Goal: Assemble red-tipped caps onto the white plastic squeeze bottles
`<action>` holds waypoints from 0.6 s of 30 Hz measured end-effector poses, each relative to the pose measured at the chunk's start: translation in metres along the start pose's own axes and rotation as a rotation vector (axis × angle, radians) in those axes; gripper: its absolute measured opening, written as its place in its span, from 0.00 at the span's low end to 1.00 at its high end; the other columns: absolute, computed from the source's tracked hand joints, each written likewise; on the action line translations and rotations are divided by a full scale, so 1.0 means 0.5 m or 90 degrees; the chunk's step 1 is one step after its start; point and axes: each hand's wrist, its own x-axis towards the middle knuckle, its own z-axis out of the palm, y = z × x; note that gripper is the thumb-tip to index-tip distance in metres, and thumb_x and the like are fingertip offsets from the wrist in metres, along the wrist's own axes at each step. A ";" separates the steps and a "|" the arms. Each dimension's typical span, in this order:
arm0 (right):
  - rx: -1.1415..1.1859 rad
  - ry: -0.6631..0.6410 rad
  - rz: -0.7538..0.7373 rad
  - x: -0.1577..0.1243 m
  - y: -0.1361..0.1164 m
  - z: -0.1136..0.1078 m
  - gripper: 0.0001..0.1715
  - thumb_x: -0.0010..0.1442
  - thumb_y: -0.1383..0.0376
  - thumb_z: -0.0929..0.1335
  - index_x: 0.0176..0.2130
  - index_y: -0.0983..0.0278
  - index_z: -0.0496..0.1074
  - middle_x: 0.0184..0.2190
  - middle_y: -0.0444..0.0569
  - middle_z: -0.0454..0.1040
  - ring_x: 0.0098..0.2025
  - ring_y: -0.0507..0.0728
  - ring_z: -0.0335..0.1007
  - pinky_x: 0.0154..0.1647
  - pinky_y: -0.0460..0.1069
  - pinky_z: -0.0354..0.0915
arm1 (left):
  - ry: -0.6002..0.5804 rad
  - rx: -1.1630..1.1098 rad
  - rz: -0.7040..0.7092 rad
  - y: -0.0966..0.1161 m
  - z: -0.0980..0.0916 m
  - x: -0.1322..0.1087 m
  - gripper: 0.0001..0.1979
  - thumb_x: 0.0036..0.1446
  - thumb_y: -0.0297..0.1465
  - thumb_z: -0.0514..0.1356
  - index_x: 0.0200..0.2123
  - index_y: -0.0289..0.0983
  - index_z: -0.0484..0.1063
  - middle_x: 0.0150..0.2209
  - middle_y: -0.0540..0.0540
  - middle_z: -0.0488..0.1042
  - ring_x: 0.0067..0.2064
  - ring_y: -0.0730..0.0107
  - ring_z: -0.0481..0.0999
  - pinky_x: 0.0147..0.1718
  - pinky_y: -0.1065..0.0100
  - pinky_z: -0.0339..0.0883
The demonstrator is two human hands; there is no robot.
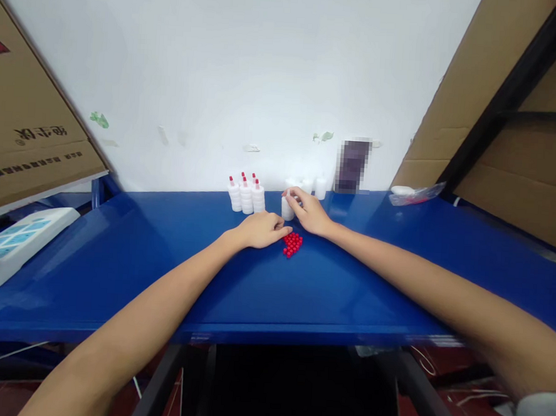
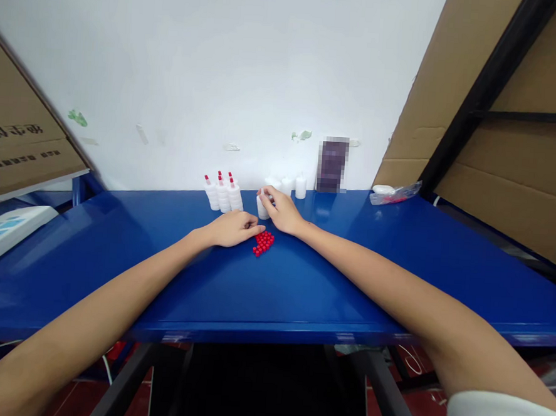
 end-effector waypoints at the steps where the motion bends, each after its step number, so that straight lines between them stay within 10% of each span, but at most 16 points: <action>1: -0.001 0.001 0.001 0.000 0.000 0.000 0.19 0.70 0.52 0.59 0.45 0.61 0.70 0.41 0.50 0.78 0.40 0.58 0.73 0.45 0.53 0.66 | -0.002 -0.006 0.005 -0.001 -0.001 -0.001 0.23 0.65 0.48 0.50 0.23 0.38 0.64 0.22 0.48 0.69 0.24 0.68 0.66 0.26 0.66 0.52; 18: -0.011 0.000 -0.020 -0.003 0.003 0.001 0.18 0.70 0.54 0.59 0.45 0.61 0.70 0.38 0.49 0.77 0.37 0.58 0.72 0.42 0.52 0.65 | -0.036 -0.072 0.072 -0.009 -0.016 -0.007 0.21 0.67 0.42 0.47 0.24 0.38 0.64 0.23 0.49 0.69 0.25 0.69 0.65 0.29 0.64 0.55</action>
